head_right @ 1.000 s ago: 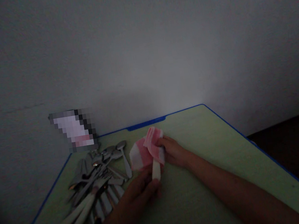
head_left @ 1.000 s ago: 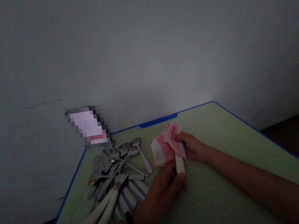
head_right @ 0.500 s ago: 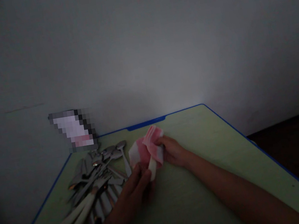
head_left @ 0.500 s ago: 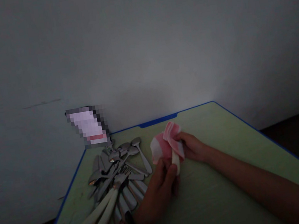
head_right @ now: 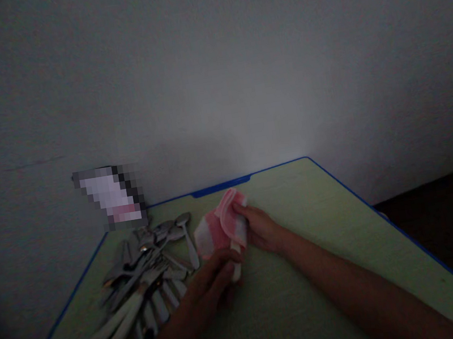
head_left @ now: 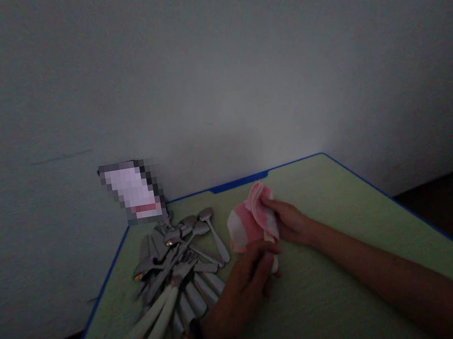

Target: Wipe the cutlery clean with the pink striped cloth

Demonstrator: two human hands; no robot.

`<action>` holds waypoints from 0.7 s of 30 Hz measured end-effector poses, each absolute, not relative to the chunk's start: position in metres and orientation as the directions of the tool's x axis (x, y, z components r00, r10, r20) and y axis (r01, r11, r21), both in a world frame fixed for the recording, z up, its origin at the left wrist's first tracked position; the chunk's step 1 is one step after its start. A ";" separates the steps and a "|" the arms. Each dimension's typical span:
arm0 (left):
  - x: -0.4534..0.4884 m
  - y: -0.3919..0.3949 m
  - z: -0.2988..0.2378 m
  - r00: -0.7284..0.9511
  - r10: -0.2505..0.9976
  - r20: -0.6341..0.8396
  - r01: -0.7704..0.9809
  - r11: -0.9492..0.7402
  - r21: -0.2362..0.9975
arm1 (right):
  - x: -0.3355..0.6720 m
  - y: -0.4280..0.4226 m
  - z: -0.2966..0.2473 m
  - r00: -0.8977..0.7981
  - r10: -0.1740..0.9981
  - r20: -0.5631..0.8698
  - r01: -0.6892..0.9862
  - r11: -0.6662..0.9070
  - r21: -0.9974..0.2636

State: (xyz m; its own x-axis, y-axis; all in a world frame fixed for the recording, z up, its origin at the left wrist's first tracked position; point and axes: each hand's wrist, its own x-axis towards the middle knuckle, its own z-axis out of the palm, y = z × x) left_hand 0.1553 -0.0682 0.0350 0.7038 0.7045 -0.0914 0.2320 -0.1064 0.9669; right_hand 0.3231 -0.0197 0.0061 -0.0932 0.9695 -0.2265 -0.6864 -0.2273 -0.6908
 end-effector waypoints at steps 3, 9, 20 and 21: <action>0.156 -0.069 0.035 0.723 0.687 -0.076 0.230 -0.137 0.963 | 0.324 -0.020 0.005 -0.079 0.971 -0.224 -0.646 -0.221 -0.730; 0.155 -0.066 0.034 0.742 0.670 -0.030 0.243 -0.226 0.943 | 0.322 -0.023 0.010 -0.064 0.976 -0.208 -0.610 -0.203 -0.766; 0.155 -0.068 0.032 0.740 0.669 -0.071 0.258 -0.185 0.948 | 0.322 -0.021 0.008 -0.068 0.973 -0.222 -0.667 -0.210 -0.715; 0.155 -0.068 0.032 0.744 0.664 -0.074 0.252 -0.175 0.952 | 0.322 -0.021 0.008 -0.079 0.970 -0.231 -0.685 -0.221 -0.694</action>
